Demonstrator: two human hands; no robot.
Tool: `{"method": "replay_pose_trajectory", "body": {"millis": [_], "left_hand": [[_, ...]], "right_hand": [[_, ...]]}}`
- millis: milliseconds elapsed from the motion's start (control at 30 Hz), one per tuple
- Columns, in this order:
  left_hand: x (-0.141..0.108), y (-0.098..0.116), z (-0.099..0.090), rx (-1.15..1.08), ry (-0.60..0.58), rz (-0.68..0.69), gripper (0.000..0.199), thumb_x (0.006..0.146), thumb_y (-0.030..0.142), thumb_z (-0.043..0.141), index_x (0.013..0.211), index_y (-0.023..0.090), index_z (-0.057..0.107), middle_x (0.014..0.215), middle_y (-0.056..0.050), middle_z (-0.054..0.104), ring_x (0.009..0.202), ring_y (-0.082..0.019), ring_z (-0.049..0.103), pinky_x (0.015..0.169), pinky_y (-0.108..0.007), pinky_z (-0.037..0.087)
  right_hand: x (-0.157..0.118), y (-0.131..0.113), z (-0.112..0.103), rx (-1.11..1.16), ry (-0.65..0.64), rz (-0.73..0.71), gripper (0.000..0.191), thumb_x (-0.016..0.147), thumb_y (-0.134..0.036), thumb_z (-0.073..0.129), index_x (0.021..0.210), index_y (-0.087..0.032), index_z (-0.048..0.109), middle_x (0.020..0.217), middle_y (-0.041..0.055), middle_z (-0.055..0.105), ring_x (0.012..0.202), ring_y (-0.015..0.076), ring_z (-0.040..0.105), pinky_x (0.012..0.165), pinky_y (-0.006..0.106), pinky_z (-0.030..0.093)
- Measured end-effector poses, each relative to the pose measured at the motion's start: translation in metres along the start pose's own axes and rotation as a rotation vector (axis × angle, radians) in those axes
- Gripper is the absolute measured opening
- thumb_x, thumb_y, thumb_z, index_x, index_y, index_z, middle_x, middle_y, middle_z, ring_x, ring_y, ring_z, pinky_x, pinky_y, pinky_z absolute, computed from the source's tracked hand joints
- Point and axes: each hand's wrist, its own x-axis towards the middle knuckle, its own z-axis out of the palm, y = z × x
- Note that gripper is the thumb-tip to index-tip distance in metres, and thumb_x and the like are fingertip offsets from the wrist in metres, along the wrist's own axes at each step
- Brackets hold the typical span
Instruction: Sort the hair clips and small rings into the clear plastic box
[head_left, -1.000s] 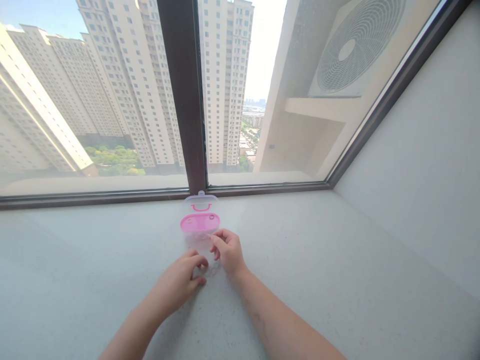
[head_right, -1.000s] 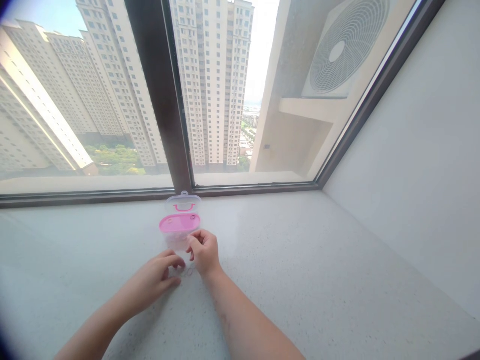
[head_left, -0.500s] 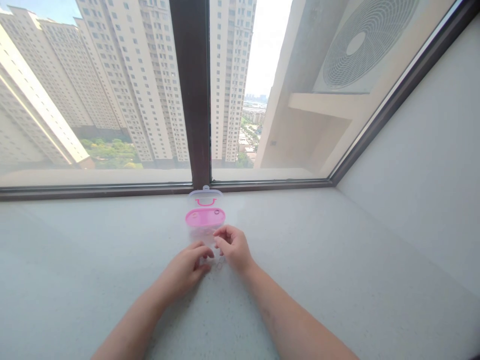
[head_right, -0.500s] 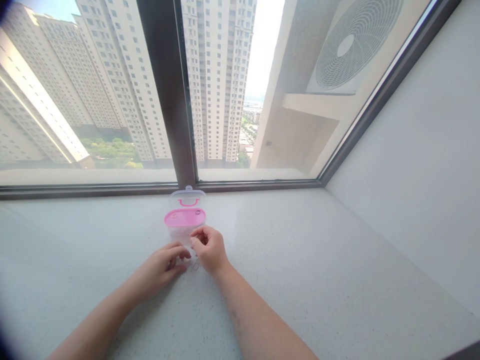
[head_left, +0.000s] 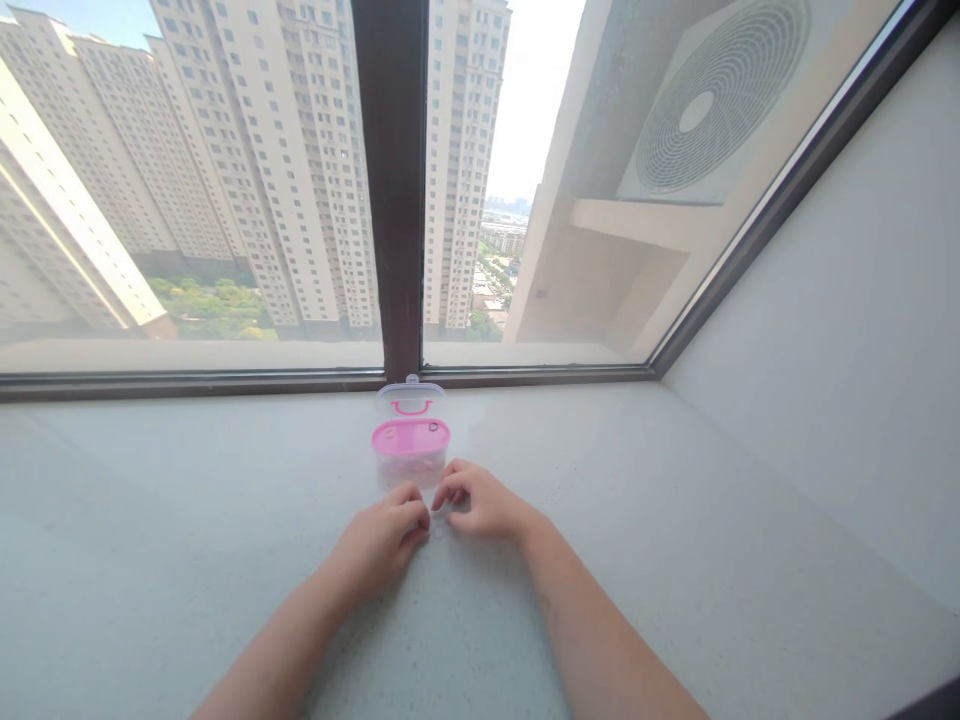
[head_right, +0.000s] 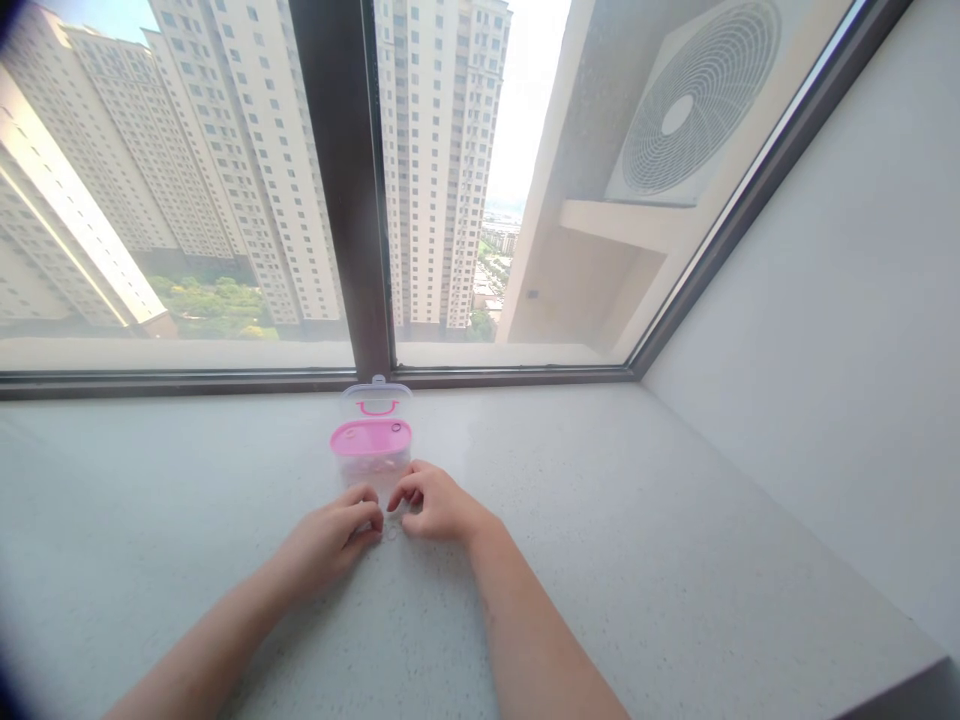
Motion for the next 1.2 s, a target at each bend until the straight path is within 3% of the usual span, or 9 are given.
{"method": "replay_pose_trajectory", "body": {"millis": [233, 433, 667, 800, 933, 1067, 1200], "left_hand": [[0.002, 0.001, 0.002, 0.040, -0.015, -0.018, 0.018, 0.085, 0.019, 0.039, 0.081, 0.022, 0.056, 0.095, -0.002, 0.057, 0.076, -0.017, 0.058, 0.068, -0.026, 0.040], [0.004, -0.001, 0.002, -0.093, 0.097, -0.040, 0.016, 0.086, 0.021, 0.038, 0.083, 0.022, 0.053, 0.090, -0.003, 0.057, 0.075, -0.018, 0.055, 0.070, -0.028, 0.042], [0.009, -0.002, 0.001, -0.276, 0.244, -0.083, 0.015, 0.085, 0.027, 0.045, 0.077, 0.020, 0.056, 0.068, 0.000, 0.057, 0.064, -0.016, 0.051, 0.061, -0.026, 0.040], [0.011, -0.002, 0.000, -0.400, 0.288, -0.126, 0.016, 0.083, 0.030, 0.051, 0.076, 0.019, 0.060, 0.060, 0.002, 0.053, 0.057, -0.014, 0.048, 0.054, -0.024, 0.037], [0.012, -0.002, 0.002, -0.510, 0.303, -0.159, 0.015, 0.080, 0.032, 0.056, 0.075, 0.019, 0.059, 0.053, 0.005, 0.049, 0.050, -0.012, 0.047, 0.050, -0.023, 0.036], [0.012, -0.005, 0.006, -0.612, 0.307, -0.142, 0.014, 0.080, 0.032, 0.058, 0.075, 0.019, 0.056, 0.060, 0.004, 0.056, 0.052, -0.012, 0.052, 0.050, -0.022, 0.039], [0.013, -0.009, 0.008, -0.699, 0.308, -0.150, 0.018, 0.078, 0.030, 0.059, 0.092, 0.019, 0.057, 0.074, -0.001, 0.065, 0.061, -0.015, 0.058, 0.054, -0.025, 0.044]], "right_hand": [[0.000, 0.002, 0.000, -0.019, -0.020, 0.027, 0.015, 0.066, -0.008, 0.069, 0.074, -0.019, 0.073, 0.094, 0.0028, 0.053, 0.079, 0.0132, 0.055, 0.074, 0.026, 0.046], [0.002, -0.001, 0.001, 0.004, -0.020, 0.016, 0.013, 0.068, -0.004, 0.065, 0.071, -0.017, 0.068, 0.091, 0.0024, 0.055, 0.076, 0.0126, 0.054, 0.072, 0.025, 0.045], [0.007, 0.002, 0.006, 0.179, 0.088, 0.045, 0.009, 0.077, -0.012, 0.057, 0.078, -0.017, 0.063, 0.068, -0.0022, 0.056, 0.063, 0.0112, 0.048, 0.061, 0.022, 0.038], [0.011, 0.005, 0.014, 0.369, 0.140, 0.068, 0.004, 0.073, -0.017, 0.062, 0.076, -0.015, 0.065, 0.066, -0.0020, 0.059, 0.059, 0.0104, 0.049, 0.059, 0.022, 0.038], [0.013, 0.004, 0.017, 0.552, 0.164, 0.144, 0.012, 0.071, -0.025, 0.067, 0.078, -0.015, 0.068, 0.060, -0.0022, 0.059, 0.055, 0.0104, 0.052, 0.055, 0.022, 0.039], [0.012, 0.005, 0.017, 0.666, 0.138, 0.178, 0.016, 0.068, -0.026, 0.071, 0.080, -0.014, 0.070, 0.060, -0.0011, 0.062, 0.055, 0.0106, 0.054, 0.055, 0.023, 0.041], [0.013, 0.012, 0.017, 0.752, 0.132, 0.170, 0.017, 0.063, -0.021, 0.075, 0.078, -0.014, 0.070, 0.064, 0.0005, 0.065, 0.060, 0.0124, 0.059, 0.055, 0.023, 0.043]]}}
